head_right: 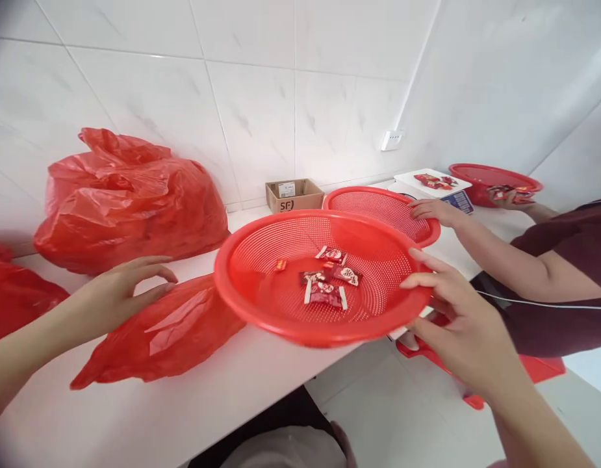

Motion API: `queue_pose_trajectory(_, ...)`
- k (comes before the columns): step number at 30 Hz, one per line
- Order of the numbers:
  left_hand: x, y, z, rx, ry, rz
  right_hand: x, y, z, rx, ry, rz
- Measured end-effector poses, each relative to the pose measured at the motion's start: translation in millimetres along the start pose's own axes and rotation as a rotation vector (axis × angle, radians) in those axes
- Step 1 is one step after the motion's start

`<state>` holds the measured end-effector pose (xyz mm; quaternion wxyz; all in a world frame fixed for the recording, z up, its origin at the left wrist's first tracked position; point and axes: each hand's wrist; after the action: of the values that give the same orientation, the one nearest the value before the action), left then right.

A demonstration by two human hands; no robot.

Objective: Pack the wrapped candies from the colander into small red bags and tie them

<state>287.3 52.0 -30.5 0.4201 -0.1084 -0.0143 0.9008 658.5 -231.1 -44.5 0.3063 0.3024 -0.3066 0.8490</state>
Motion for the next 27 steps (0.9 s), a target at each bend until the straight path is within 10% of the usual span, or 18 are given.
queue_pose_trajectory(7,-14,39,1.9,-0.043,0.058,0.226,-35,-11,-62,-0.189,0.100,0.134)
queue_pose_trajectory(11,-33,62,-12.0,-0.117,0.086,0.191,-50,-6,-83,-0.073,0.101,0.026)
queue_pose_trajectory(14,-45,81,-33.3,-0.221,0.049,0.144,-35,6,-78,0.037,0.188,-0.072)
queue_pose_trajectory(19,-54,108,-72.0,-0.393,0.060,0.213,26,38,-73,-0.186,-0.126,0.076)
queue_pose_trajectory(24,-52,110,-89.4,-0.440,0.067,0.394,82,54,-135,0.484,-0.293,0.414)
queue_pose_trajectory(27,-54,102,-89.6,-0.266,0.170,0.534,105,52,-186,0.625,-0.175,0.510)
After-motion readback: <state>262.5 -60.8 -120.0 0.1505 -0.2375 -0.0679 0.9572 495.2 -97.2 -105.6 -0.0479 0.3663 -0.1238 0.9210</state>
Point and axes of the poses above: each hand's wrist, its own y-axis away from the middle knuckle, its own z-axis out of the back of the hand, x = y × z, and after that the axes turned 12 degrees about -z, right-handed
